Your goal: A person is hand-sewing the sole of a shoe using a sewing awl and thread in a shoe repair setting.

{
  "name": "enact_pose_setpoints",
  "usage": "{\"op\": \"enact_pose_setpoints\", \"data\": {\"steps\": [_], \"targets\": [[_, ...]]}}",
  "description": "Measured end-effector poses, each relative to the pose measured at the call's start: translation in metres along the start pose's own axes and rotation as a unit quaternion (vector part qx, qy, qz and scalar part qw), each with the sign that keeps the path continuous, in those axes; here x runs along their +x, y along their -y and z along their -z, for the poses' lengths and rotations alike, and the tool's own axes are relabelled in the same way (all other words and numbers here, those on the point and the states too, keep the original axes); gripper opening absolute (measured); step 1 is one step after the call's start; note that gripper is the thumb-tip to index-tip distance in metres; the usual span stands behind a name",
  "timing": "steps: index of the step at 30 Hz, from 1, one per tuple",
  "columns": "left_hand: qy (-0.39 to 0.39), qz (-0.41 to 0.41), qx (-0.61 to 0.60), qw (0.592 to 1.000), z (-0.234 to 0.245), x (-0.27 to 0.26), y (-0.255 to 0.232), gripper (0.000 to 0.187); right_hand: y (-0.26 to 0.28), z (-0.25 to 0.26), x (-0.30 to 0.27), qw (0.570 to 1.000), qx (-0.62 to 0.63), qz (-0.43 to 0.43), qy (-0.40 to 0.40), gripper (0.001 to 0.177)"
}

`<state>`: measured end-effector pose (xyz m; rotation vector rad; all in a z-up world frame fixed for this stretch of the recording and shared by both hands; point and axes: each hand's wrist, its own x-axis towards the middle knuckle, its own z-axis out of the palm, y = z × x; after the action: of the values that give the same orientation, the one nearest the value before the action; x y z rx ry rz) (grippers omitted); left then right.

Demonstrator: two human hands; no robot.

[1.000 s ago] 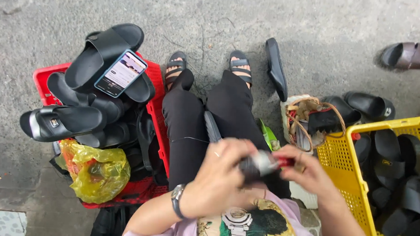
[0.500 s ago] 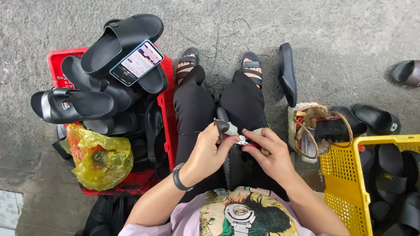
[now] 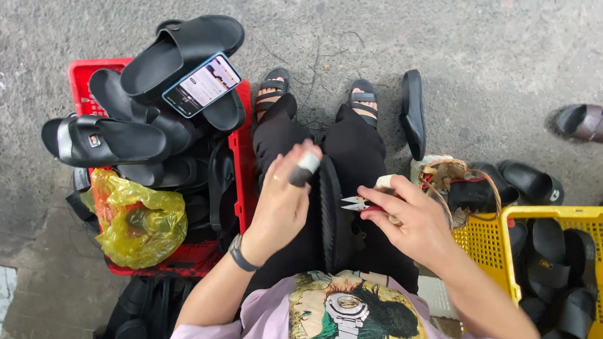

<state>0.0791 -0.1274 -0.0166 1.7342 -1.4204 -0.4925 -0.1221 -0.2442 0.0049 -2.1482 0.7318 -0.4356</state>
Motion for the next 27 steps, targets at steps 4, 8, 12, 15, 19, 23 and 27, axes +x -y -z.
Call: {"op": "enact_pose_setpoints", "data": {"steps": [4,8,12,15,19,23,27], "targets": [[-0.015,-0.054,0.123,0.991,-0.001,-0.029,0.004,0.044,0.021,0.009,0.034,0.942,-0.251,0.198,0.099,0.026],[-0.041,0.045,0.081,0.995,-0.006,-0.054,0.008,0.023,0.022,-0.015,0.033,0.902,-0.345,0.193,0.172,0.020],[-0.055,0.084,-0.039,0.994,-0.003,-0.052,0.002,0.017,0.019,-0.033,0.031,0.831,-0.461,0.247,0.188,0.014],[-0.065,0.108,-0.120,0.985,0.003,-0.046,-0.003,0.013,0.022,-0.028,0.034,0.814,-0.478,0.266,0.198,0.014],[-0.065,0.196,-0.127,0.970,0.011,-0.056,0.013,0.016,0.050,0.009,0.043,0.879,-0.410,0.199,0.139,0.014],[-0.006,0.214,-0.155,0.964,0.010,-0.049,-0.004,0.016,0.000,0.043,0.005,0.946,-0.306,0.040,0.100,0.027],[0.126,0.283,-0.092,0.946,-0.017,-0.041,-0.013,0.073,-0.083,0.023,-0.072,0.864,-0.341,-0.297,0.223,0.039]]}}
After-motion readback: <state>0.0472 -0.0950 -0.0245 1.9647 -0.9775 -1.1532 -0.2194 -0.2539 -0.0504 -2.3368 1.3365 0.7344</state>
